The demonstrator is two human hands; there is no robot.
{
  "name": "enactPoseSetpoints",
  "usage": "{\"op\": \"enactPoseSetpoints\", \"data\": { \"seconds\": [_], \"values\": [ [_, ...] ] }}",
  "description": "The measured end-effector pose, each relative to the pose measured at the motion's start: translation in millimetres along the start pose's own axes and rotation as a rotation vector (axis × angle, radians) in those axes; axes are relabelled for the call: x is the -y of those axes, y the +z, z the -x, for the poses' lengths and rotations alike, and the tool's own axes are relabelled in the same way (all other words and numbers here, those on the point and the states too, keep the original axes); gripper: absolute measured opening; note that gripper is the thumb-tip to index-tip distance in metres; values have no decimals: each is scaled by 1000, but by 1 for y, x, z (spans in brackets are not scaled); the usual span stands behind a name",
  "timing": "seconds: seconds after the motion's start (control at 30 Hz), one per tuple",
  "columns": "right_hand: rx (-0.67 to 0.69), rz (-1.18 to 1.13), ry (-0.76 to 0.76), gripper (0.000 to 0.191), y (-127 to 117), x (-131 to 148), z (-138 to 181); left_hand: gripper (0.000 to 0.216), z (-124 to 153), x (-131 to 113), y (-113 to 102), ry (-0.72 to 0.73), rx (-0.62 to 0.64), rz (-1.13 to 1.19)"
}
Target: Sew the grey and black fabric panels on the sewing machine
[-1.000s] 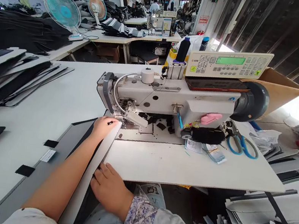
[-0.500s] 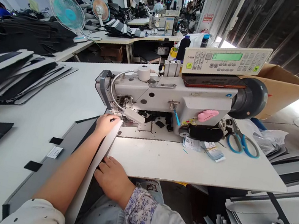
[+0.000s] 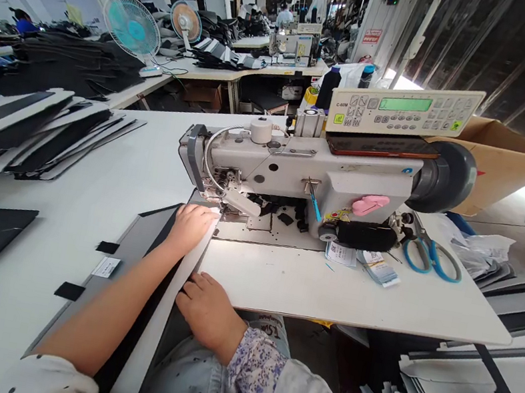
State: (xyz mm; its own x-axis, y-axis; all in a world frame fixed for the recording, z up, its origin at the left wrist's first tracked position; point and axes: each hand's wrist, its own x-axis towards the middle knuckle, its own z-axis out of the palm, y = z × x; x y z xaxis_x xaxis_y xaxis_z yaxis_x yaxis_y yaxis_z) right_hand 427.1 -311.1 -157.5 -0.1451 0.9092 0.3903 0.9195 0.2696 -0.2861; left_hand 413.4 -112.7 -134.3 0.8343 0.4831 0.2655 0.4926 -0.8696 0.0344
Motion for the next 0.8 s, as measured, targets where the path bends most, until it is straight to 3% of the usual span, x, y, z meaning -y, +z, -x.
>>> {"op": "enactPoseSetpoints", "data": {
  "seconds": [0.1, 0.3, 0.6, 0.8],
  "values": [
    [26, -27, -7, 10, -7, -5, 4, 39, 13, -3, -7, 57, 44, -51],
    [47, -50, 6, 9, -14, -16, 9, 45, 10, -6, -3, 10, 43, -48],
    [42, -2, 32, 10, -17, -27, -4, 44, 10, -11, -7, 21, 50, -103],
    [53, 22, 41, 12, -16, -38, -16, 37, 7, -19, -22, 36, 125, -156]
  ]
}}
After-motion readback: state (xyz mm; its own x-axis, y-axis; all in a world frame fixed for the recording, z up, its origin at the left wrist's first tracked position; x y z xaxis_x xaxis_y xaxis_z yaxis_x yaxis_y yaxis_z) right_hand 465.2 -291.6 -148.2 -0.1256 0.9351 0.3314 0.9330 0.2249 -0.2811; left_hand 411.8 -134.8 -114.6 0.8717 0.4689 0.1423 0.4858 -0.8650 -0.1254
